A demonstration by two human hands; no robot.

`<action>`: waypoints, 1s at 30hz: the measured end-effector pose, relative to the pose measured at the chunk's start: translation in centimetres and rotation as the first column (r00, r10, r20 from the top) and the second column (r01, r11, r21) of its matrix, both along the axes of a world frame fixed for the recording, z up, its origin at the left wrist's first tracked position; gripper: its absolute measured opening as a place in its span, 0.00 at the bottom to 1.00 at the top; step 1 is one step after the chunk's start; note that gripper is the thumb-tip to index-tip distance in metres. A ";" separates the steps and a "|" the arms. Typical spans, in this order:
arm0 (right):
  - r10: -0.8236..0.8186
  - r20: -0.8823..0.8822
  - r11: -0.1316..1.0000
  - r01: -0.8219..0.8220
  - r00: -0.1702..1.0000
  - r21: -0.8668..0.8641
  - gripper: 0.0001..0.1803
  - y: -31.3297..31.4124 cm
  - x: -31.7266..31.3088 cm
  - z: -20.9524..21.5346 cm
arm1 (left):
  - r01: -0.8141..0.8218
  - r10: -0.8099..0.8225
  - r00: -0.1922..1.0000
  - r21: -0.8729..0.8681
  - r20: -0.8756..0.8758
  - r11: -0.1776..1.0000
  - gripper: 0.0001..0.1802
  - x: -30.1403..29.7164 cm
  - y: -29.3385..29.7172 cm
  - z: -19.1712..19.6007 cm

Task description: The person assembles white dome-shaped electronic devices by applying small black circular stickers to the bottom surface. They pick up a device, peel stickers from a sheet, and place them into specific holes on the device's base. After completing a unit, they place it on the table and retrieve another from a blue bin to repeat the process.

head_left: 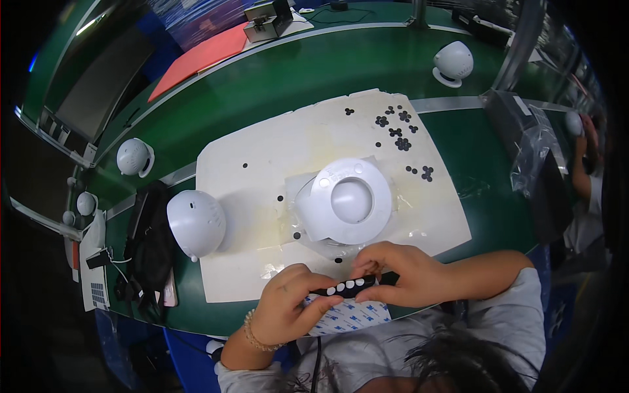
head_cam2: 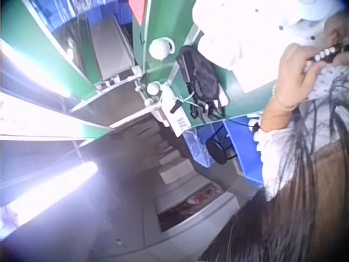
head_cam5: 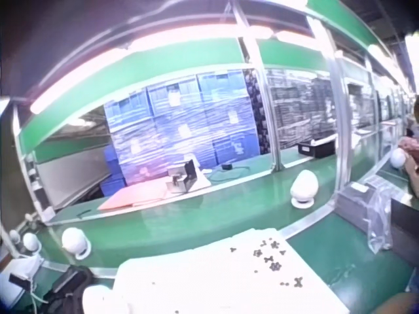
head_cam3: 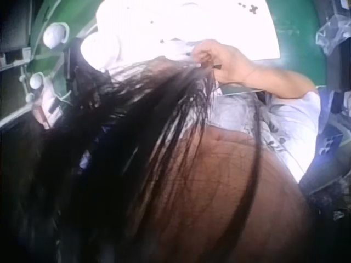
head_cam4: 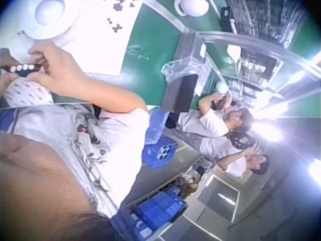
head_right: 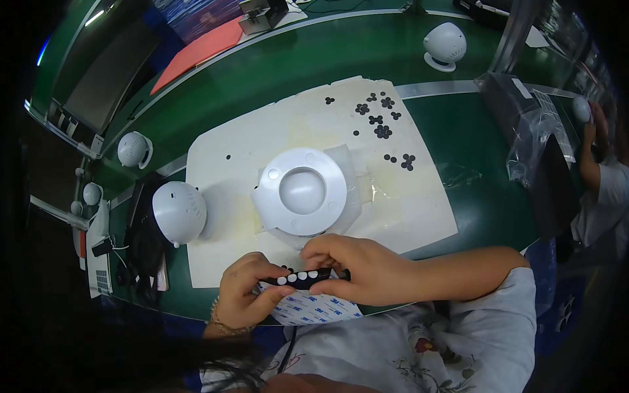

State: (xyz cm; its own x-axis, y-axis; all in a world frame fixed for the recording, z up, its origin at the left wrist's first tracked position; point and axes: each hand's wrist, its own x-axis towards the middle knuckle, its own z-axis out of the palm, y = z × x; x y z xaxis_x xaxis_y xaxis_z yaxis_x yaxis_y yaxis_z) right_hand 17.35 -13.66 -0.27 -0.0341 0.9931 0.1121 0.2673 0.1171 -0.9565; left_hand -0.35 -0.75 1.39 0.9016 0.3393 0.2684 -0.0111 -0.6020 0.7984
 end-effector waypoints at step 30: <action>-0.108 0.011 0.952 0.100 0.994 0.290 0.17 -0.1 0.8 0.1 | -0.153 0.115 0.973 0.188 0.199 0.970 0.09 0.9 -0.3 -1.1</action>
